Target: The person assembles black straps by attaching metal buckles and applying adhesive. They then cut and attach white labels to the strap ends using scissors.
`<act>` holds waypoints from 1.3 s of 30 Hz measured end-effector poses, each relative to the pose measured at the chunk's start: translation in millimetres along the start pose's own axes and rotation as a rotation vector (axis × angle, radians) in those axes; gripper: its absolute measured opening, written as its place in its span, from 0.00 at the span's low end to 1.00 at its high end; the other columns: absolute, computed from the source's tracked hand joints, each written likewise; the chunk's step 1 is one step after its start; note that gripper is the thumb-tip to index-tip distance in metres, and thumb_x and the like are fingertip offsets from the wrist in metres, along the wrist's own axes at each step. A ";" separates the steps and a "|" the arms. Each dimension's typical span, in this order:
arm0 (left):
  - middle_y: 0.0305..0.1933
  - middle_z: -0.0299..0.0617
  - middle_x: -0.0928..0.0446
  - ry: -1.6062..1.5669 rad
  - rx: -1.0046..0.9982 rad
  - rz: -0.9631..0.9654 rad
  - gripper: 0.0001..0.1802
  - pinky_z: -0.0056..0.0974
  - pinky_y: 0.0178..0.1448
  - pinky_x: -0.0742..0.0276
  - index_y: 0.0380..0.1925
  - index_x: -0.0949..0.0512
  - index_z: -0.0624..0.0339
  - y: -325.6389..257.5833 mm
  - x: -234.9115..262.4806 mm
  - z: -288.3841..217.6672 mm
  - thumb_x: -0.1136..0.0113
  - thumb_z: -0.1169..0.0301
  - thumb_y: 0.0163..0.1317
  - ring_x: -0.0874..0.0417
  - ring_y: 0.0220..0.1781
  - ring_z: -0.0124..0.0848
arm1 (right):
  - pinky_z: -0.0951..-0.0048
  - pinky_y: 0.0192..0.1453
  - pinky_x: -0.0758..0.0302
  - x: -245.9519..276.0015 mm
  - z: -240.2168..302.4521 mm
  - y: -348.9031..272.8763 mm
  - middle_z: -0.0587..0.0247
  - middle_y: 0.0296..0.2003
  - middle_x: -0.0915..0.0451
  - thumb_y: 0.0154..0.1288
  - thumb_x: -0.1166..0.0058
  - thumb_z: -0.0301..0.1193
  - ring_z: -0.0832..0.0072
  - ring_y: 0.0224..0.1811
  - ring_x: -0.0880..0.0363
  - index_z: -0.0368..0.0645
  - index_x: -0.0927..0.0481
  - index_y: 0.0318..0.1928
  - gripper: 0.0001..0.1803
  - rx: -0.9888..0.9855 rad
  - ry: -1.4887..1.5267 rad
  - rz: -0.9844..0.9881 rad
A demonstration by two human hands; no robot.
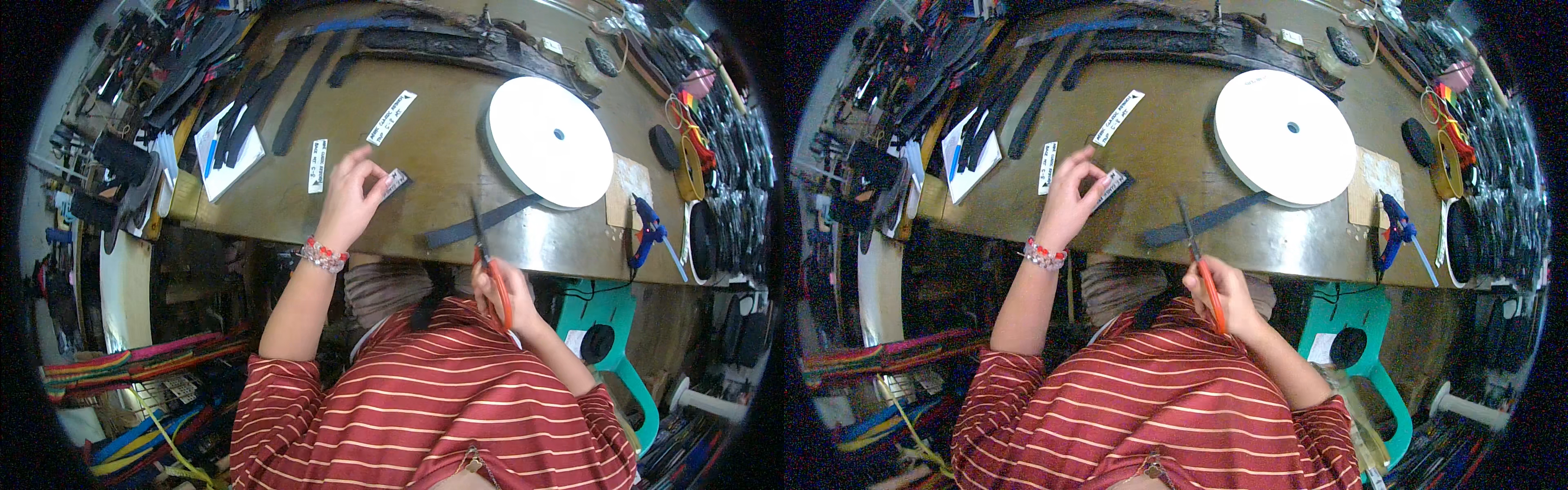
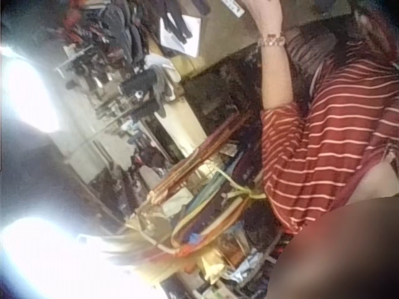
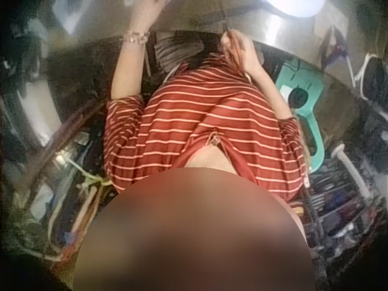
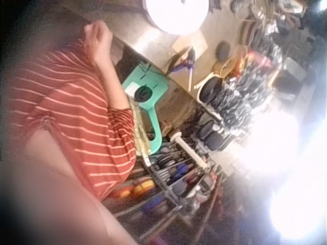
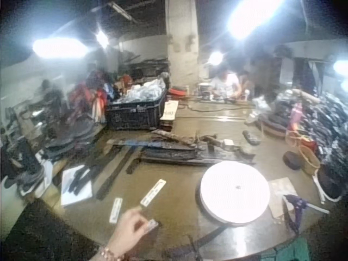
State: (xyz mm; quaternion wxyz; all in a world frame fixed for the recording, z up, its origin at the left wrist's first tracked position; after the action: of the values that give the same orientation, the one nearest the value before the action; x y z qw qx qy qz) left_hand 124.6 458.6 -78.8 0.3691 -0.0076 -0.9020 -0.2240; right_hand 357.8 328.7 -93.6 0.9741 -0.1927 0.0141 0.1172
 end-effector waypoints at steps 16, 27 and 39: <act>0.38 0.44 0.22 0.079 -0.220 0.535 0.14 0.33 0.36 0.23 0.41 0.22 0.62 -33.7 -32.8 -56.4 0.39 0.69 0.55 0.20 0.38 0.33 | 0.76 0.30 0.22 24.7 8.2 -6.0 0.59 0.29 0.23 0.54 0.38 0.23 0.74 0.29 0.21 0.39 0.35 0.35 0.16 0.219 0.268 -0.545; 0.37 0.43 0.20 -1.089 0.608 0.854 0.12 0.29 0.39 0.18 0.42 0.23 0.68 -40.6 -42.1 -54.6 0.44 0.71 0.62 0.18 0.37 0.26 | 0.78 0.29 0.22 -3.4 9.7 9.2 0.58 0.28 0.23 0.56 0.42 0.19 0.74 0.27 0.21 0.37 0.34 0.39 0.14 0.168 0.321 -0.428; 0.36 0.44 0.19 -0.979 0.538 0.838 0.12 0.28 0.38 0.19 0.41 0.23 0.68 -41.9 -41.1 -58.4 0.40 0.73 0.58 0.18 0.36 0.26 | 0.77 0.32 0.22 -7.8 11.1 7.4 0.59 0.28 0.24 0.55 0.41 0.21 0.75 0.28 0.22 0.38 0.37 0.40 0.17 0.116 0.248 -0.429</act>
State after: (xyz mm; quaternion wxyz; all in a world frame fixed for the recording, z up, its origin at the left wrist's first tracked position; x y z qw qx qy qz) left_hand 185.7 403.2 -86.3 -0.0353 -0.3632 -0.9099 0.1975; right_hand 348.3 337.8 -85.5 0.9769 -0.1480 0.0991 -0.1178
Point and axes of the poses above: each hand's wrist, its own y-axis towards the middle knuckle, its own x-axis out of the back of the hand, z = x × y, the point moved 2 cm from there along y, towards the middle knuckle
